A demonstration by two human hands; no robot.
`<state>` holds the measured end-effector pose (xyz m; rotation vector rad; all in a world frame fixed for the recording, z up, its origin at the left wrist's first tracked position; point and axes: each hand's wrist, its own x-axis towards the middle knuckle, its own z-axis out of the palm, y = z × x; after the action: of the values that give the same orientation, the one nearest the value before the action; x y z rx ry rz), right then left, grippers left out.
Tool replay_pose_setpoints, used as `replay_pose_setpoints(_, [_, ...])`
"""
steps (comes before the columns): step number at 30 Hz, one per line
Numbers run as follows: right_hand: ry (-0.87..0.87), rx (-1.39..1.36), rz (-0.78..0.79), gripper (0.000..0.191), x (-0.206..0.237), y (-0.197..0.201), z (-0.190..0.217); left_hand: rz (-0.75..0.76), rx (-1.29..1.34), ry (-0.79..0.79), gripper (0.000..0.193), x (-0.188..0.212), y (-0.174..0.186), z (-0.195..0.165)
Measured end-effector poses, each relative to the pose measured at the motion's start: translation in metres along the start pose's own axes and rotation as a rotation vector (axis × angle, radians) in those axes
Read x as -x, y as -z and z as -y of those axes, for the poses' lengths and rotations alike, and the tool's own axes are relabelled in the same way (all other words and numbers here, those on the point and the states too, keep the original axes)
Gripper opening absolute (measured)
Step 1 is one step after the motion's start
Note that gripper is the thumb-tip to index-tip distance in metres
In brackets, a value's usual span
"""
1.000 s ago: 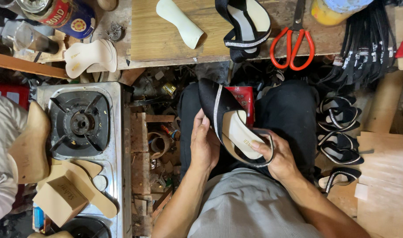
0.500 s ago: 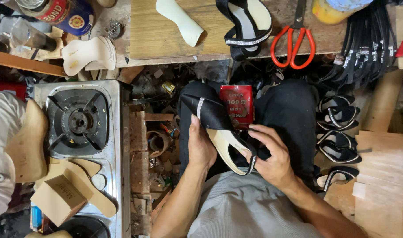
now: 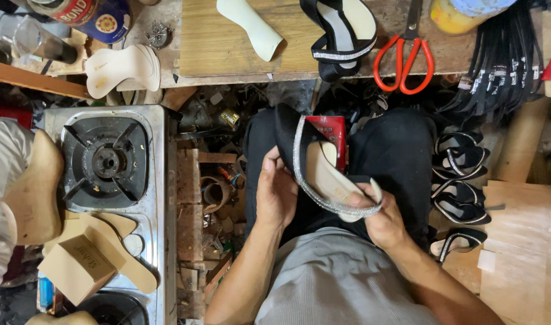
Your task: The person assembles a black high-heeled shoe by hand, pressing a decorative strap onto the upper and inserting a beige insole. They use red-handled scissors to trim excess strap material and then place the finished shoe on a nearby shelf.
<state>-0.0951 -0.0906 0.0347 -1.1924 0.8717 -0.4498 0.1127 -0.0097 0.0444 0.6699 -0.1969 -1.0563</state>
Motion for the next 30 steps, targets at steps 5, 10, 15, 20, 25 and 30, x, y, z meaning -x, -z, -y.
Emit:
replay_pose_setpoints(5, [-0.036,-0.569,0.169,0.037,-0.001,0.013,-0.027,-0.048,-0.070,0.046,0.038,-0.001,0.004,0.008])
replay_pose_setpoints(10, [-0.156,-0.489,0.141,0.036,-0.001,0.016,-0.021,-0.011,0.014,0.070,0.029,-0.004,0.011,0.014])
replay_pose_setpoints(15, [-0.099,-0.526,0.190,0.037,0.000,0.015,-0.017,-0.078,0.023,0.054,0.027,-0.004,0.012,0.020])
replay_pose_setpoints(20, [-0.139,-0.430,0.122,0.036,0.002,0.017,-0.034,-0.117,0.075,0.014,0.031,0.003,0.009,0.018])
replay_pose_setpoints(25, [-0.086,-0.277,0.119,0.032,0.011,0.019,-0.045,-0.133,0.056,-0.014,0.033,0.009,-0.006,0.012])
replay_pose_setpoints(30, [0.032,-0.320,-0.018,0.029,0.019,0.020,-0.040,-0.162,-0.598,-0.389,0.036,0.023,-0.032,0.000])
